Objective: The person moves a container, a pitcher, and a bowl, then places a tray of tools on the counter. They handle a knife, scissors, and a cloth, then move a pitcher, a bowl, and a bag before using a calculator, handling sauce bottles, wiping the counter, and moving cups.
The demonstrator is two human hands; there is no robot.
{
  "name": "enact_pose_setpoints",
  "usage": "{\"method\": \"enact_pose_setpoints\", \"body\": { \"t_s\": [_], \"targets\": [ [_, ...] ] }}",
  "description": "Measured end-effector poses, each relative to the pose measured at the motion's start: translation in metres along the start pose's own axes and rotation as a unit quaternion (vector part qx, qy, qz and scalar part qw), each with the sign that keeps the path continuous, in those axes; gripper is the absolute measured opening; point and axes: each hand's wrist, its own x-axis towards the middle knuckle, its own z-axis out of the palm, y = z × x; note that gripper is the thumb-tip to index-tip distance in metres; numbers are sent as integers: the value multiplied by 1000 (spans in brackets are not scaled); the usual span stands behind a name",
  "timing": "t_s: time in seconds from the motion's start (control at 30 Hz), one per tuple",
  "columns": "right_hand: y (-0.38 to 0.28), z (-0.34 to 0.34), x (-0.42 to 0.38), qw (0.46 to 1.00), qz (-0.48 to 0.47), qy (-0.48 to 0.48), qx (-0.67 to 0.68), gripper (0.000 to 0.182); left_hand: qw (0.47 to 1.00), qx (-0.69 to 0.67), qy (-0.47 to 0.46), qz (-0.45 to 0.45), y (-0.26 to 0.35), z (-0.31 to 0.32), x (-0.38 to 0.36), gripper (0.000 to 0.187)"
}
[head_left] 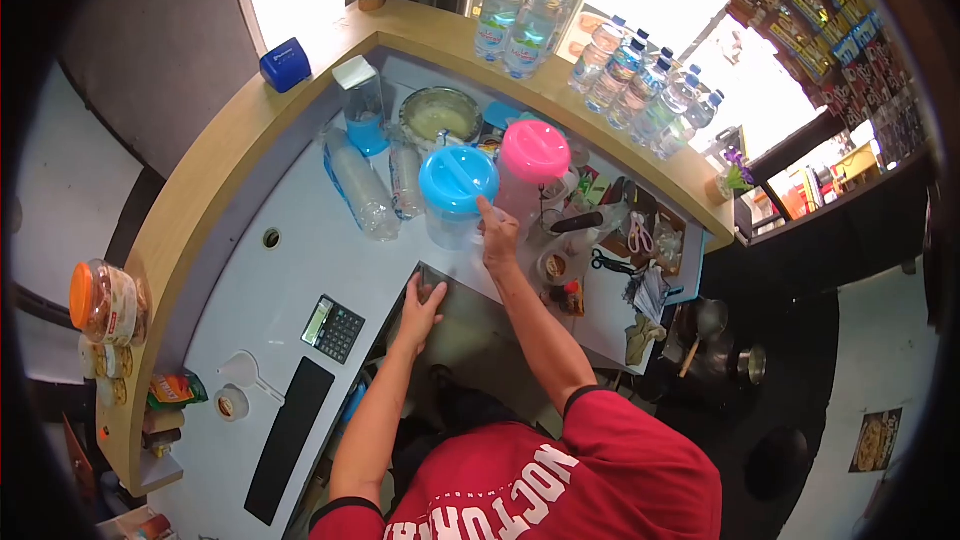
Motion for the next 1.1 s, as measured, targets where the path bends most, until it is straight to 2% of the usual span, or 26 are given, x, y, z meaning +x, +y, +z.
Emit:
{"method": "enact_pose_setpoints", "body": {
  "t_s": [0.07,0.1,0.13,0.17,0.2,0.23,0.27,0.3,0.33,0.37,0.43,0.47,0.53,0.63,0.73,0.77,0.97,1.1],
  "targets": [
    [-11,-14,-12,1000,9,-13,-25,46,999,-2,53,8,21,10,-7,106],
    [-19,-21,-21,999,18,-27,-38,45,996,33,61,50,4,5,7,121],
    [-29,-25,-33,999,28,-37,-16,45,986,79,84,119,-16,2,19,126],
    [-40,-28,-47,998,45,-53,5,45,967,129,104,194,-20,1,15,130],
    [-53,-32,-62,997,32,-63,-33,43,926,227,147,264,-6,3,-5,132],
    [-53,-44,-69,994,22,-87,-61,42,905,260,147,303,5,1,-22,135],
    [-50,-61,-73,990,45,-129,-40,27,885,263,162,350,7,-1,-39,134],
    [-64,-63,-90,988,64,-121,-72,22,856,291,179,389,-6,-6,-47,138],
    [-71,-73,-98,979,71,-164,-97,21,849,293,183,399,-7,-12,-65,139],
    [-86,-63,-116,978,95,-160,-92,22,843,296,186,409,-5,-19,-84,141],
    [-91,-66,-137,963,110,-236,-74,20,841,292,199,410,-15,-35,-118,139],
    [-102,-52,-159,964,125,-221,-77,18,841,286,199,413,-21,-46,-135,137],
    [-99,-39,-187,933,140,-323,-70,18,849,254,222,407,-37,-71,-172,141],
    [-103,16,-265,917,170,-356,-65,23,865,224,246,376,-49,-118,-227,142],
    [-87,62,-316,821,201,-524,-103,26,869,175,294,358,-63,-176,-299,139],
    [-85,83,-346,808,189,-539,-143,28,867,172,315,346,-75,-197,-320,138],
    [-29,196,-514,728,221,-642,-99,34,800,159,510,274,-137,-315,-442,127],
    [24,271,-613,674,212,-700,-102,40,754,117,600,242,-169,-395,-490,125]
  ]
}}
